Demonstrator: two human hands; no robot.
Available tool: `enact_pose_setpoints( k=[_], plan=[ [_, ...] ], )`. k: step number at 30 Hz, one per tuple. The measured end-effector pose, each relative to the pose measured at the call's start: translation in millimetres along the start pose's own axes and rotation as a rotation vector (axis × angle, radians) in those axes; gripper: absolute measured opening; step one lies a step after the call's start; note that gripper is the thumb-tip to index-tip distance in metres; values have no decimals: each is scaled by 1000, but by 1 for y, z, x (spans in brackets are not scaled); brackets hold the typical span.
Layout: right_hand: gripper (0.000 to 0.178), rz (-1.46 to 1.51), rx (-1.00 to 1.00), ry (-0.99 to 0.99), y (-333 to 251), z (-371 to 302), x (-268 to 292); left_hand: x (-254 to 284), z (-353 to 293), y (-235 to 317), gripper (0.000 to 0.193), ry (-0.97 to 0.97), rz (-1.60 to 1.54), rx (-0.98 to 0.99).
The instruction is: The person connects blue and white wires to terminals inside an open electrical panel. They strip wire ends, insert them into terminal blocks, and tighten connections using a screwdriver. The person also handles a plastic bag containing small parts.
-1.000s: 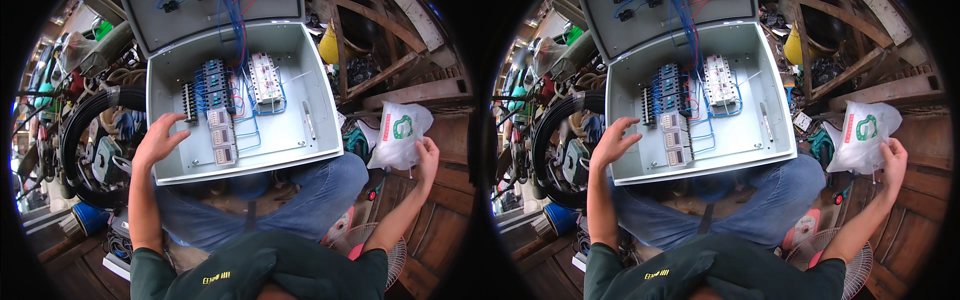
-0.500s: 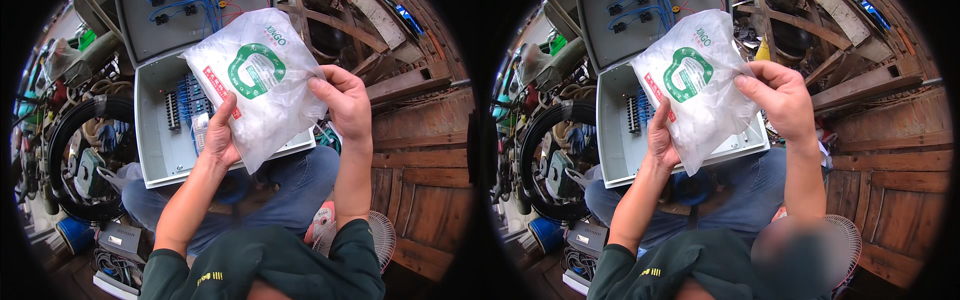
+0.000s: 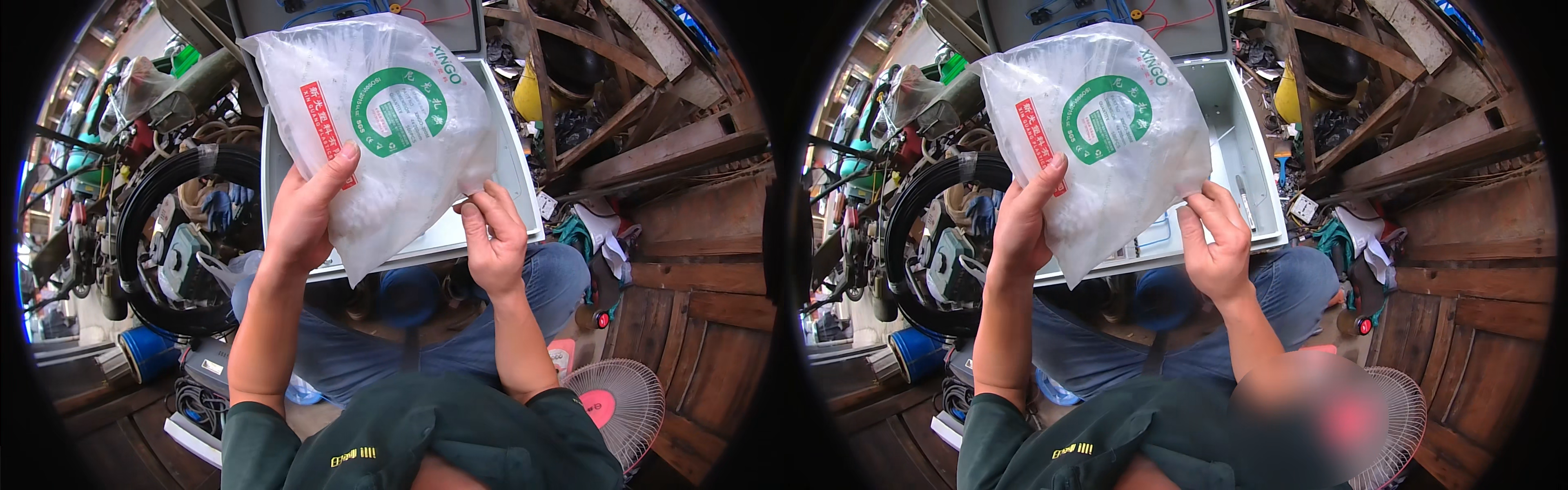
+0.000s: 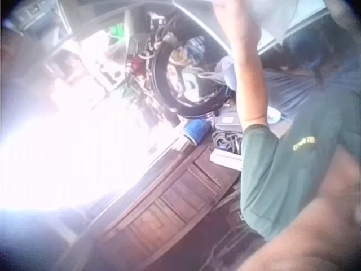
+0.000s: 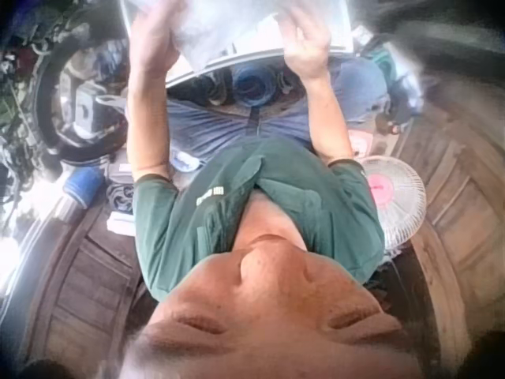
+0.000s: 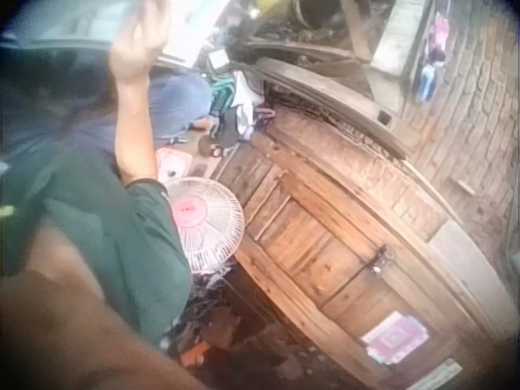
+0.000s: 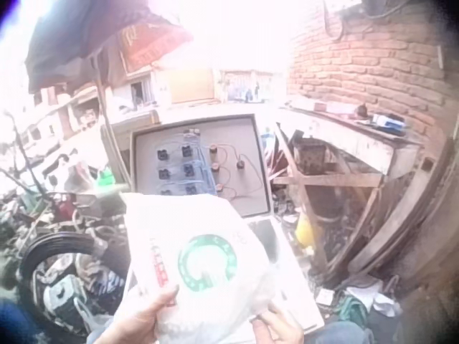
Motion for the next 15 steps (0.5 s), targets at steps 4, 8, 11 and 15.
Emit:
enact_pose_setpoints(
  k=[4,8,11,15],
  plan=[
    [26,727,-449,59,12,8,-28,-5,-3,14,47,33,309,-113],
    [30,769,-404,144,30,14,-54,-6,-5,37,42,78,738,-210],
    [28,796,-288,155,17,16,-76,-5,-8,46,38,147,885,-224],
    [29,1229,-464,-229,27,14,-77,-1,-9,49,38,127,977,-222]
  ],
)
Point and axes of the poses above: each hand's wrist, its own z-axis towards the middle knuckle, its own x-axis out of the back of the hand, y = z × x, the point moved 2 cm from there along z, towards the middle knuckle, and after that the axes turned 2 degrees about -z, right-handed, at the moved point
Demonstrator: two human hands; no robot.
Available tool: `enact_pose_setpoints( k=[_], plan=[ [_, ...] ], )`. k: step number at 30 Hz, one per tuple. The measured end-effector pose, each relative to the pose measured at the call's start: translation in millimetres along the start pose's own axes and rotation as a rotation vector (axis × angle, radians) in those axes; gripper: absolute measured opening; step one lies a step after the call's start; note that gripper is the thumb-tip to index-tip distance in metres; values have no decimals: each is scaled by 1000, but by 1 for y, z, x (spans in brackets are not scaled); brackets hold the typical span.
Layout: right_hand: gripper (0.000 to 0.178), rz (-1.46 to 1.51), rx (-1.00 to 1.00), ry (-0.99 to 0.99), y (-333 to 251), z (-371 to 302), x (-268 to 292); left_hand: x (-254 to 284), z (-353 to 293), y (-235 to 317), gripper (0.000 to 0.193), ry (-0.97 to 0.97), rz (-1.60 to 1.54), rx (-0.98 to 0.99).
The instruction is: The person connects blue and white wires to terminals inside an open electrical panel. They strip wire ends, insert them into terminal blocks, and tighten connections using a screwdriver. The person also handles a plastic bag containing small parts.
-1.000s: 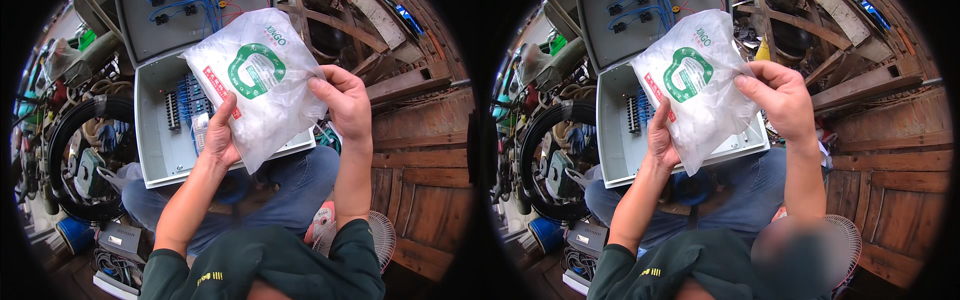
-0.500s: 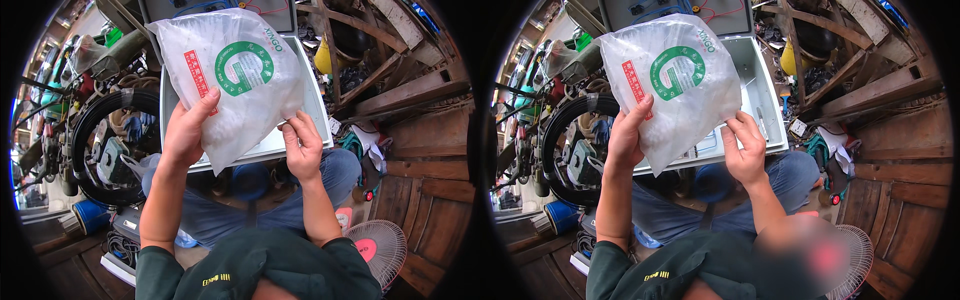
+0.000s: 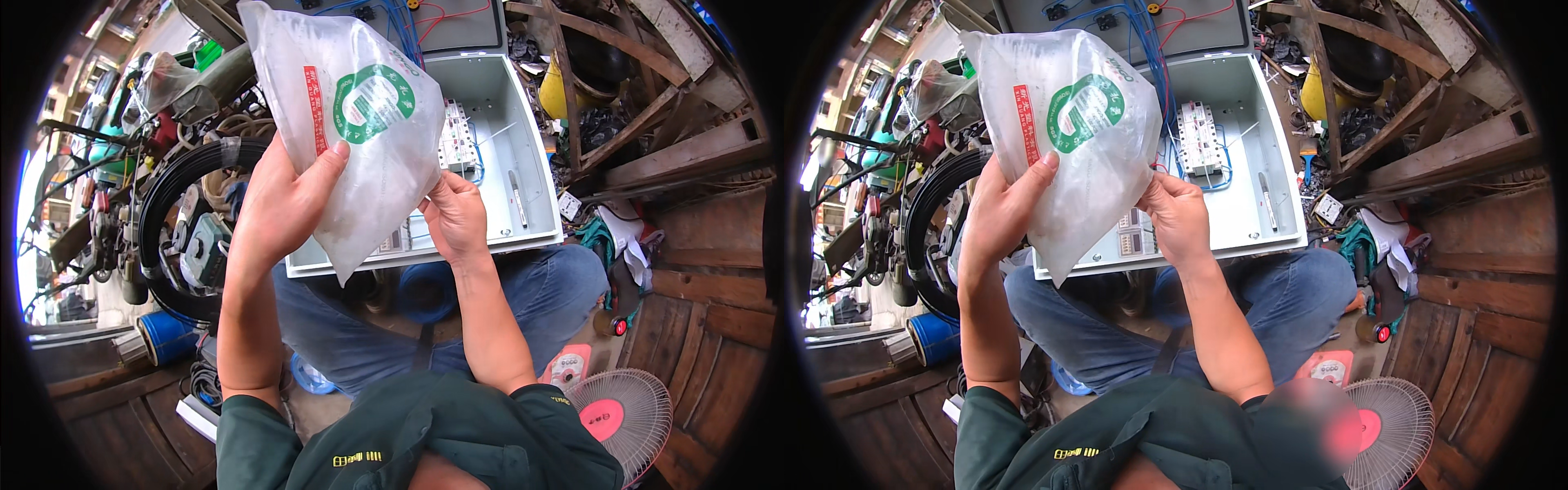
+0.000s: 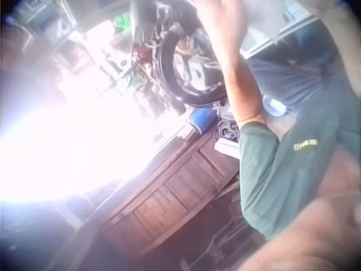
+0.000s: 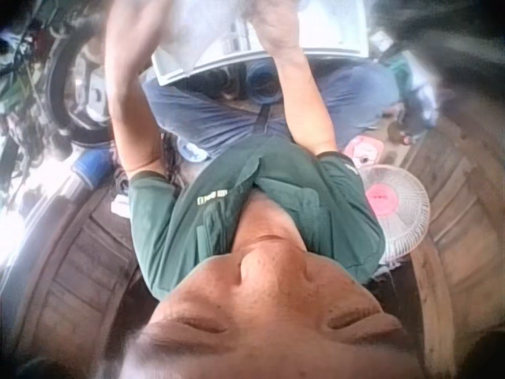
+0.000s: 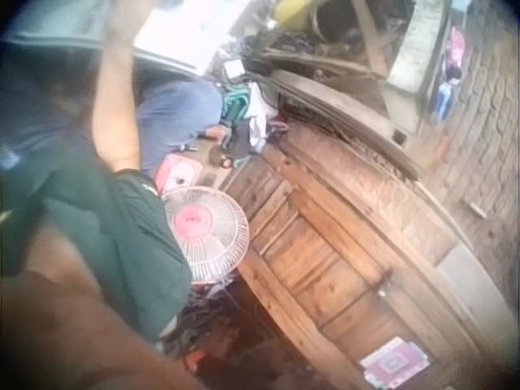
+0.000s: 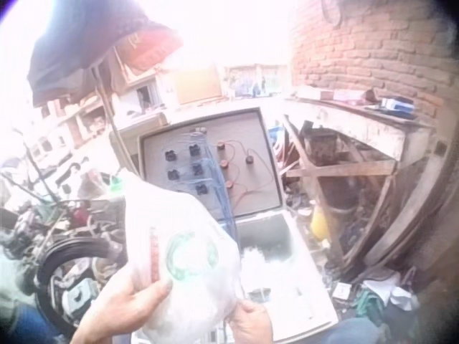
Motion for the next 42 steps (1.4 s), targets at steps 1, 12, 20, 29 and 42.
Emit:
enact_pose_setpoints(
  k=[1,12,20,29,42],
  plan=[
    [30,4,-28,14,2,0,1,1,2,-1,38,-17,19,-11],
    [33,-137,-340,-44,20,1,-14,13,11,12,29,82,459,-44],
    [28,195,-417,-20,29,4,-23,37,14,8,29,98,355,-64],
    [26,304,-277,99,51,-2,-40,56,-1,39,28,148,156,-93],
    [30,37,-13,159,63,-23,-75,73,20,58,30,90,298,-61]
  ],
)
Point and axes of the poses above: each hand's wrist, its own z-axis towards the middle knuckle, its own x-axis out of the back of the hand, y = z × x, the point moved 2 cm from there along z, towards the middle knuckle, and after that the axes turned 2 degrees about -z, right-handed, at the moved point
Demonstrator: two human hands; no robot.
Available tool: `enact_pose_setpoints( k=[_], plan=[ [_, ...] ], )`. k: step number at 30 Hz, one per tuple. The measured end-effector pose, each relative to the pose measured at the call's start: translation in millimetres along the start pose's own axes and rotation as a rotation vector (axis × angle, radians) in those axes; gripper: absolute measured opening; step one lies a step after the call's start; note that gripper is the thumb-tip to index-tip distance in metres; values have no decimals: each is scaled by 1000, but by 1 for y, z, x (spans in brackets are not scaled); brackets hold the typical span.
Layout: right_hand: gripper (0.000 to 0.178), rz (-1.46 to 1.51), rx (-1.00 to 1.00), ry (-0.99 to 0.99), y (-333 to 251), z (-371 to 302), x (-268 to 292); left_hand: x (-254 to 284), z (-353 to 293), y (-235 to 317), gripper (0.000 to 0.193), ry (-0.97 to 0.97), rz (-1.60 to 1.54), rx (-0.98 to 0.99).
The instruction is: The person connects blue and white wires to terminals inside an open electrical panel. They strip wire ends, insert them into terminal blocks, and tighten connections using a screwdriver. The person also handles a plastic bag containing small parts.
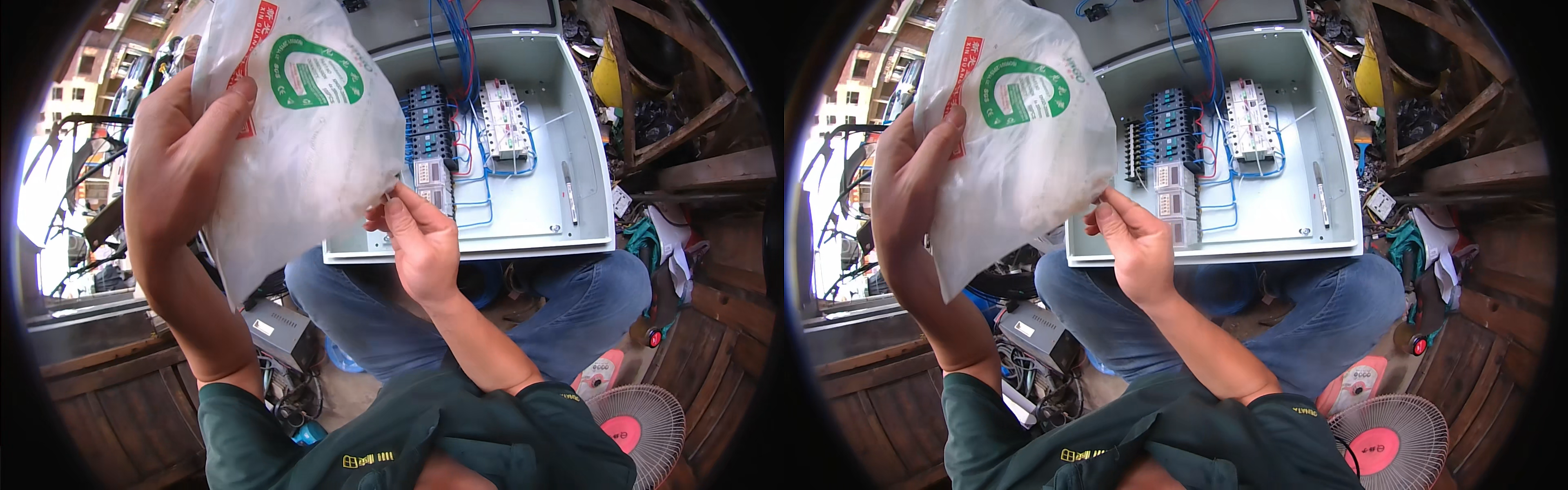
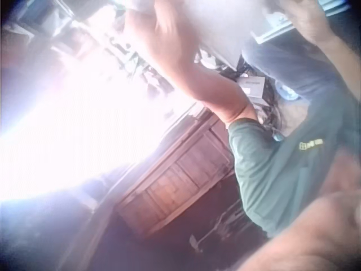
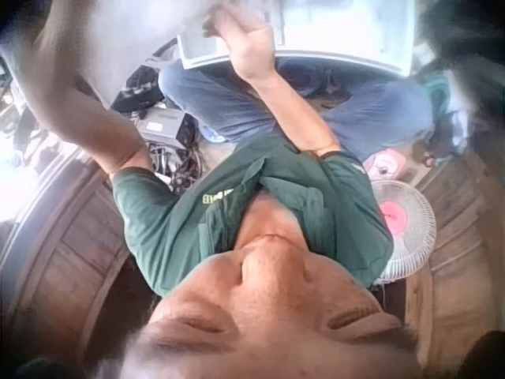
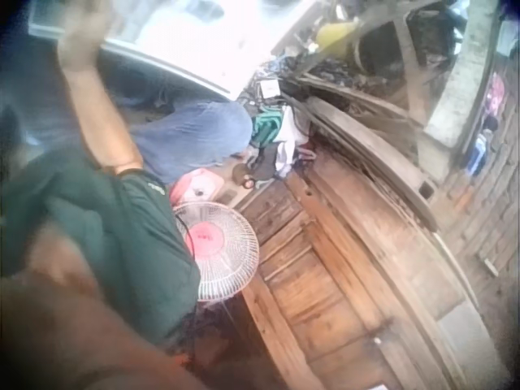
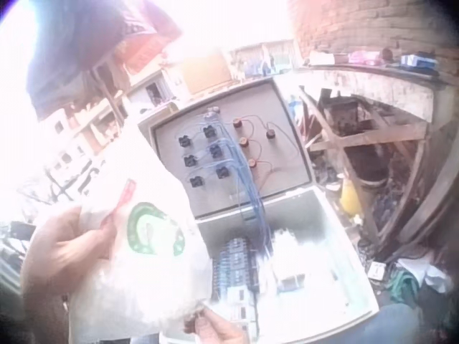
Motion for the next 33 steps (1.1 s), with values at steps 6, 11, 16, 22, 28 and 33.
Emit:
enact_pose_setpoints(
  k=[6,11,16,22,28,33],
  plan=[
    [36,535,-327,-23,-9,-2,-10,-1,-11,-5,31,133,-189,-21],
    [40,155,-101,-69,-3,2,-22,5,-30,0,34,348,-99,-167],
    [37,431,-222,-85,-6,14,-33,12,-33,-24,40,313,-352,33],
    [22,25,-95,-76,-9,20,-32,-24,-47,-66,55,34,-822,124],
    [16,-477,111,-28,-4,22,-2,-61,-45,-109,49,39,-859,313],
    [20,-326,-203,-75,-2,25,18,-69,-59,-103,43,86,-739,135]
  ],
)
Point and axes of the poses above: each hand's wrist, its own z-axis towards the middle knuckle, its own x-axis out of the back of the hand, y = z × x, the point moved 2 cm from there along z, towards the middle knuckle, and after that the axes turned 2 degrees about -z, right-handed, at the moved point
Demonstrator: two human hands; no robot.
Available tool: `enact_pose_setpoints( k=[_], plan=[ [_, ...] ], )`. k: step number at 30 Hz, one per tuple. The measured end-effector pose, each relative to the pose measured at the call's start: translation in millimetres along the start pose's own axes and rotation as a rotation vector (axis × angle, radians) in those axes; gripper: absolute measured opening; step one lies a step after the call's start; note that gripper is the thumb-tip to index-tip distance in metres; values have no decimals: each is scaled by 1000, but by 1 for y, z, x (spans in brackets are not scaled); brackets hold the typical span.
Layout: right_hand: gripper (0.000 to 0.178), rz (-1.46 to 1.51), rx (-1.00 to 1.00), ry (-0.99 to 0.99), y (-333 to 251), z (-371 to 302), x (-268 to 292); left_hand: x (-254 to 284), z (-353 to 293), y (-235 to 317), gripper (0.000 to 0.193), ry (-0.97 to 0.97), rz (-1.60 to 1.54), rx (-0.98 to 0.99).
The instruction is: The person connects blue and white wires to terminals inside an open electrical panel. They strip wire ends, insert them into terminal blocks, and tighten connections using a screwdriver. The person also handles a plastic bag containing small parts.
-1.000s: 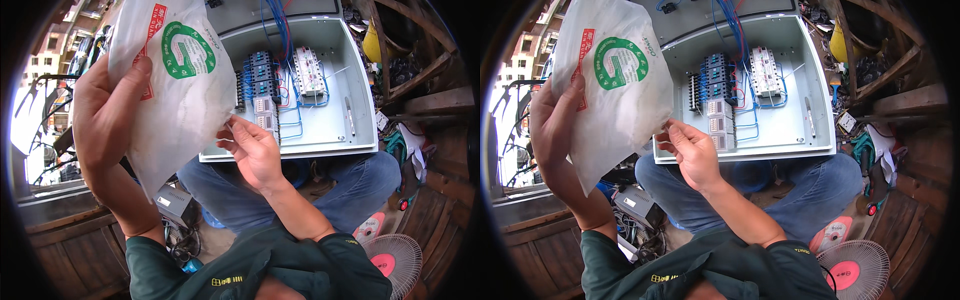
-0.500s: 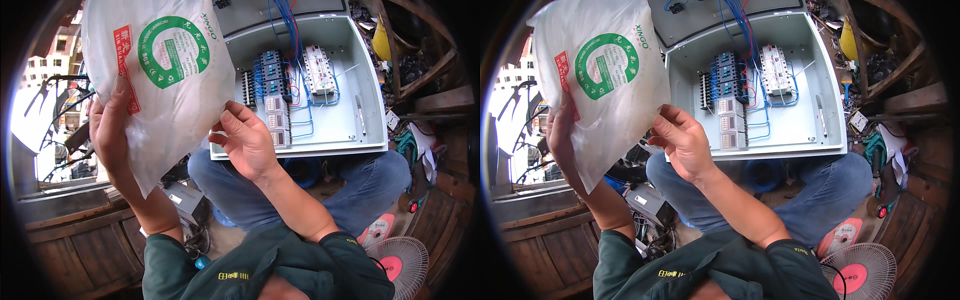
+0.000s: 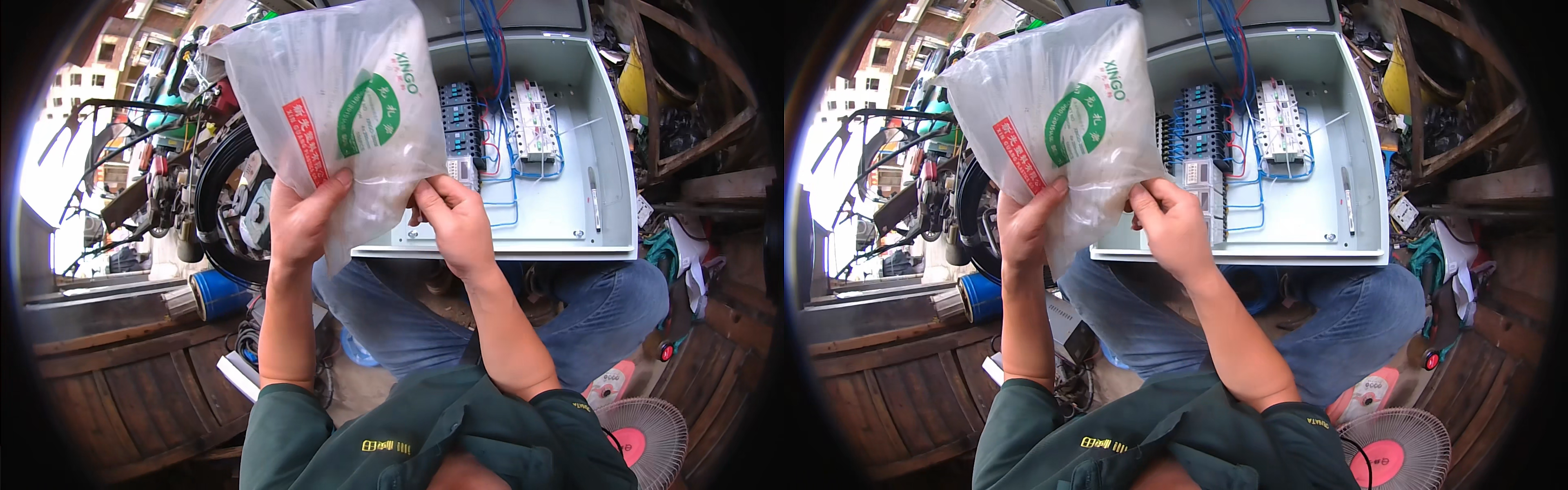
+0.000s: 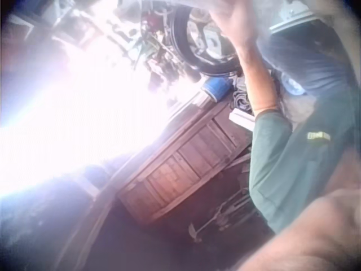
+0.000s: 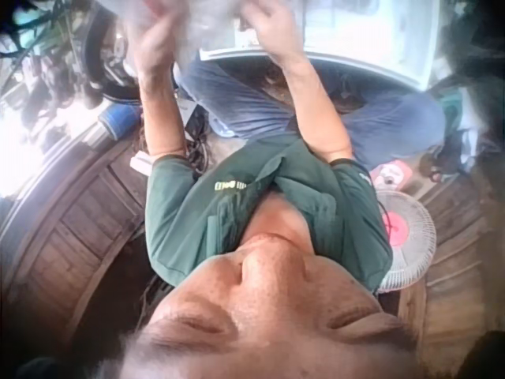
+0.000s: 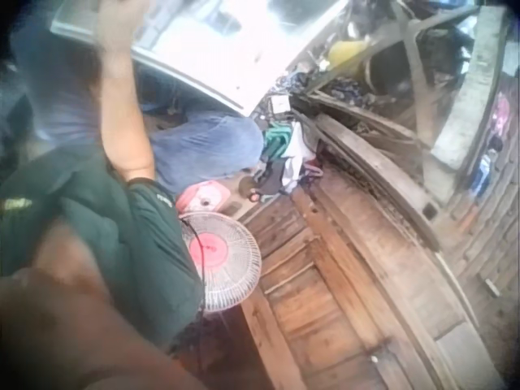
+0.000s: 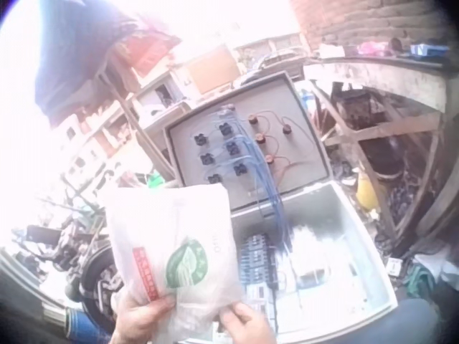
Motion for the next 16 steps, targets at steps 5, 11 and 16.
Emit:
enact_pose_setpoints(
  k=[5,11,16],
  plan=[
    [24,563,-124,-47,2,4,-2,-4,-3,-11,38,-22,123,-36],
    [22,267,27,9,6,8,3,-9,-2,-15,48,-4,-55,124],
    [25,93,2,21,7,9,1,-5,0,-25,52,22,-43,77]
  ],
)
Point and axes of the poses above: each hand's wrist, its own z-axis towards the middle knuckle, its own x-axis out of the back of the hand, y = z × x, the point moved 2 cm from there along z, towards the middle knuckle, and after that the axes turned 2 degrees about -z, right-handed, at the moved point
